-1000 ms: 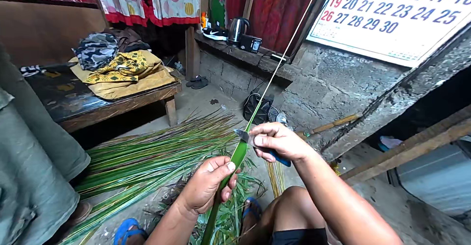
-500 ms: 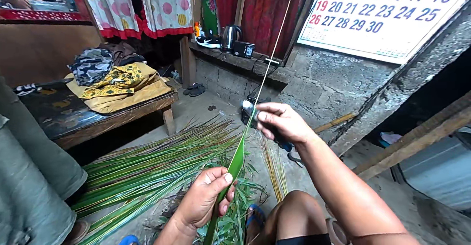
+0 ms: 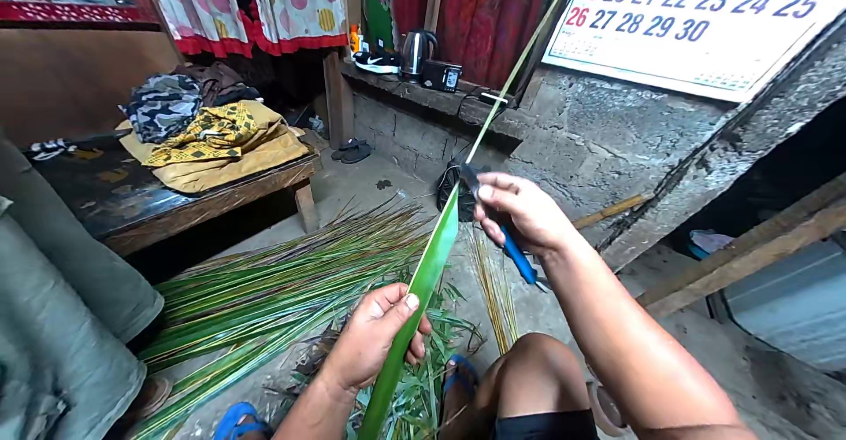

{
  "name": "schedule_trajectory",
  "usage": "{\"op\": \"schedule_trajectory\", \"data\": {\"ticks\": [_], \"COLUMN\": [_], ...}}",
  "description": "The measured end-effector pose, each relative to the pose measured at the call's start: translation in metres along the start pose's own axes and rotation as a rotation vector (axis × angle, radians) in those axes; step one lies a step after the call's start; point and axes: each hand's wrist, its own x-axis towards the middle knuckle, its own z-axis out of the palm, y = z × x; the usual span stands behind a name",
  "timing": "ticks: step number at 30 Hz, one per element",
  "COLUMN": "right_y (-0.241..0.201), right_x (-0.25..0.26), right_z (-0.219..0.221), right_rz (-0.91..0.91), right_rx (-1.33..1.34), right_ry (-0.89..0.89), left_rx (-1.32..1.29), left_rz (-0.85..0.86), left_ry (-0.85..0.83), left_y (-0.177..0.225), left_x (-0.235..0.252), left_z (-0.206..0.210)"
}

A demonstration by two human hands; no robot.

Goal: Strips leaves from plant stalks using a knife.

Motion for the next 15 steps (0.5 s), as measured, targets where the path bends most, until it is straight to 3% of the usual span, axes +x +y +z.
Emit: {"op": "schedule_trajectory", "data": {"ticks": [4, 6, 15], "right_y": [0.040, 0.057, 0.044], "right_x": [-0.038, -0.045, -0.018], "right_z": [0.021, 0.031, 0.014], "right_rz": [0.042, 0.008, -0.125], "right_rx": [-0.056, 0.026, 0.020], "right_ry": [-0.511, -0.627, -0.541], "left_rx": [-0.096, -0.177, -0.273], "left_rz": [-0.028, -0.052, -0.093], "left_ry": [0.023, -0.052, -0.156], "left_y": [0.007, 0.006, 0.004], "left_x": [-0.001, -0.002, -0.009], "left_z": [0.001, 0.003, 0.009]}}
